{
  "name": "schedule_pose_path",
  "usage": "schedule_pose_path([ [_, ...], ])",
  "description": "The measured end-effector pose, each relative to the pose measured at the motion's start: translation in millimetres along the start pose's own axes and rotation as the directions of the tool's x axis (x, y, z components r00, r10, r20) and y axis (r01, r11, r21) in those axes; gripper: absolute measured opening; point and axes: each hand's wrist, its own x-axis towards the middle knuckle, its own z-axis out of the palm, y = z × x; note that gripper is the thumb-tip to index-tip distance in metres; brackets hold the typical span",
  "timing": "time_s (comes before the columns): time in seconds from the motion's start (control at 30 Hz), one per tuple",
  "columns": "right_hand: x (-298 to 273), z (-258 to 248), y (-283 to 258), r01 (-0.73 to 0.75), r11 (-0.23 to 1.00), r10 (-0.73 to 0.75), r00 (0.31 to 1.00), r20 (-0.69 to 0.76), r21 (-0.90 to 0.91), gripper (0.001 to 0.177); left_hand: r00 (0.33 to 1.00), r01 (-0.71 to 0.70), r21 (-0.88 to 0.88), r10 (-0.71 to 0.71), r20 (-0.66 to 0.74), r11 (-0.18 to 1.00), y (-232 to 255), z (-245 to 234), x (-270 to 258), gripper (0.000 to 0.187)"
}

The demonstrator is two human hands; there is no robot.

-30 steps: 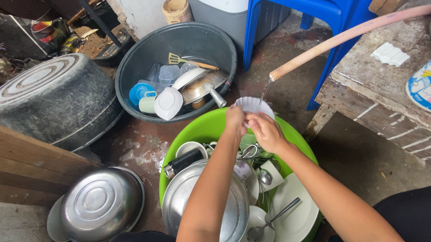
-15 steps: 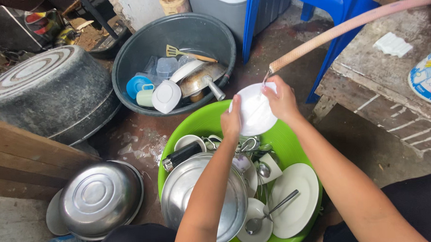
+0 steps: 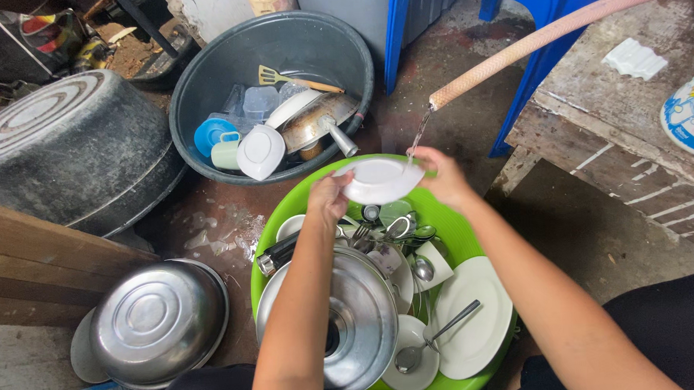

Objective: The person washes dishes, cups, a spatula, and a thermos by hand using water from a hose and rinsing them in plastic basins.

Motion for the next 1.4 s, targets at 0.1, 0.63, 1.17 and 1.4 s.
schedule_pose_path([
  [0.1,-18,37,81,-0.447,0.856,0.446,0.893,-0.065,-0.260,0.035,0.996,-0.081,0.088,0.079,0.034,0.993,9,-6,-19,0.034],
  [0.63,-6,-18,-17,-0.519,0.854,0.490,0.787,0.374,-0.026,0.025,0.998,-0.025,0.185,0.014,0.063,0.982,0,6,-39,0.034],
  [1.17,27,107,-75,-0.105,0.982,0.085,0.987,-0.133,-0.155,0.037,0.975,0.029,0.097,-0.050,0.217,0.995,15,18,-87,0.031],
  [1.4,-27,145,-115,0.301,0.831,-0.385,0.918,-0.094,-0.468,0.043,0.941,-0.052,-0.187,0.111,0.321,0.981,28,18,-79,0.035],
])
